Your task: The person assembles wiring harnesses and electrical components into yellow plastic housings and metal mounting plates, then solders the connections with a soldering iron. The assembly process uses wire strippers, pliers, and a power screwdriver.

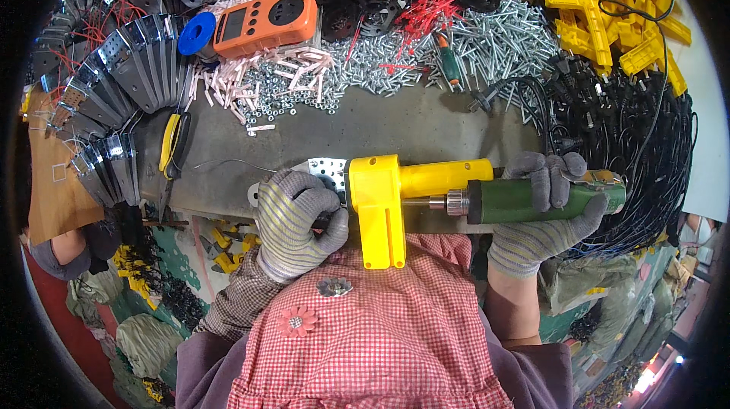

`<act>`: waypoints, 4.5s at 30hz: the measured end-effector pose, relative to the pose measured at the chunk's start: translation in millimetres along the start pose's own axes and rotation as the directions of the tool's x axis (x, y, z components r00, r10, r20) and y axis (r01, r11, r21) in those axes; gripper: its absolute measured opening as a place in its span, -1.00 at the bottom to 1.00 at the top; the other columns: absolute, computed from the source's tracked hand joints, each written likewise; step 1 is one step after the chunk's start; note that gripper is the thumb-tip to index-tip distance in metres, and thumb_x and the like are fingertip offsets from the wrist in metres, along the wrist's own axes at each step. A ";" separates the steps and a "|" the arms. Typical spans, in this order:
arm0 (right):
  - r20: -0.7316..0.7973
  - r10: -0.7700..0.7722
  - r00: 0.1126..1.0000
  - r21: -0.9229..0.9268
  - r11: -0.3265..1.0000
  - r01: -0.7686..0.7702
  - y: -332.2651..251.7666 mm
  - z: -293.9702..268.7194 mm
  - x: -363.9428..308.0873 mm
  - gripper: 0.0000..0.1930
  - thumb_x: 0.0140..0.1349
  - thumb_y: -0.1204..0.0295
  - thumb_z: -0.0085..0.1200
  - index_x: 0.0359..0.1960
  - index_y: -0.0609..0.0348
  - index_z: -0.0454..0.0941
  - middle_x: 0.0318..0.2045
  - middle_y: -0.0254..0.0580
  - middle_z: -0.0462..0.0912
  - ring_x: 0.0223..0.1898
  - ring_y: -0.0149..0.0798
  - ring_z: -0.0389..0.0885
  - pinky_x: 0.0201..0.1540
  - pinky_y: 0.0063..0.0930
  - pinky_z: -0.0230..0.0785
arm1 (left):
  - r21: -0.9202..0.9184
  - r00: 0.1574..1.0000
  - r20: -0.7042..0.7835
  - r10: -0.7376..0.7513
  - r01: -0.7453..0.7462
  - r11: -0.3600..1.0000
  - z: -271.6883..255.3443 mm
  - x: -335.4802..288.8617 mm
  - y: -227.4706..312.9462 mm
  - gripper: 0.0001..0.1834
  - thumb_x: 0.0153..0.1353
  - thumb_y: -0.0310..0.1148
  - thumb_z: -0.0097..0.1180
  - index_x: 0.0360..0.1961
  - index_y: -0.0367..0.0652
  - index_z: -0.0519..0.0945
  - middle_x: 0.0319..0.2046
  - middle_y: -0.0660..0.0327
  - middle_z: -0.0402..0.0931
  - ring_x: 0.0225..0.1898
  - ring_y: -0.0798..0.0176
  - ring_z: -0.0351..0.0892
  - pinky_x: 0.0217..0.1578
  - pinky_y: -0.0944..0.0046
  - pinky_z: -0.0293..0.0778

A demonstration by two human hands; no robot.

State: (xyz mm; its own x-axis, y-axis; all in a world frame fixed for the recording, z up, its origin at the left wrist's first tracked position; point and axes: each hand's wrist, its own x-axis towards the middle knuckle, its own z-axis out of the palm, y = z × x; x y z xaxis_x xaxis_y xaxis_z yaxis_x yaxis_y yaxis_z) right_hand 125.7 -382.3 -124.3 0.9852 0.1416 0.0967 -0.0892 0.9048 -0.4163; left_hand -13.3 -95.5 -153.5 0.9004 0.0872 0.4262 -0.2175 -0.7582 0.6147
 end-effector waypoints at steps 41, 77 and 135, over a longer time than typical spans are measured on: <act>0.019 -0.085 0.996 0.107 0.991 0.082 14.0 2.0 -7.1 -0.51 0.40 -0.17 0.22 -0.09 0.03 0.62 -0.61 -0.56 0.34 -0.59 -0.47 0.27 -0.02 -0.38 0.37 | -0.044 0.983 0.075 0.166 -0.163 0.986 1.3 -0.3 -3.7 -0.80 0.04 -0.45 0.41 -0.29 -0.13 0.67 -0.36 0.12 0.60 -0.29 -0.07 0.62 -0.11 -0.08 0.55; 0.612 0.479 0.630 -0.264 -0.627 0.733 2.8 25.4 100.8 -0.73 0.02 0.39 0.46 -0.19 0.01 0.77 -0.10 -0.19 0.68 0.03 -0.02 0.65 0.08 -0.06 0.50 | 0.294 0.959 0.227 -0.169 0.098 0.951 -99.0 -22.4 -41.5 0.01 -0.20 -0.14 0.66 0.38 -0.13 0.54 0.15 -0.12 0.50 0.13 -0.25 0.53 0.16 -0.20 0.48; 0.609 0.782 0.134 -0.260 0.038 0.965 197.9 91.1 -66.0 -0.83 0.13 0.28 0.22 -0.29 0.03 0.65 -0.35 -0.28 0.56 -0.29 -0.17 0.63 -0.30 -0.19 0.49 | -0.574 0.642 -0.011 -0.766 0.623 0.531 -37.3 -134.6 -14.7 -0.75 0.30 -0.36 0.42 -0.05 -0.25 0.81 -0.24 0.13 0.82 -0.22 0.28 0.81 -0.14 0.27 0.67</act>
State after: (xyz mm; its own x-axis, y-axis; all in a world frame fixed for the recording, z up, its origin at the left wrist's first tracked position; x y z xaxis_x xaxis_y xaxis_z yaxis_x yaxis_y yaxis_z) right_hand 29.7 -176.0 -130.7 -0.0274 0.9708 0.2383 0.9852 0.0665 -0.1579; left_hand -145.4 -72.0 -195.1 0.7408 0.6444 -0.1897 0.2294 0.0227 0.9731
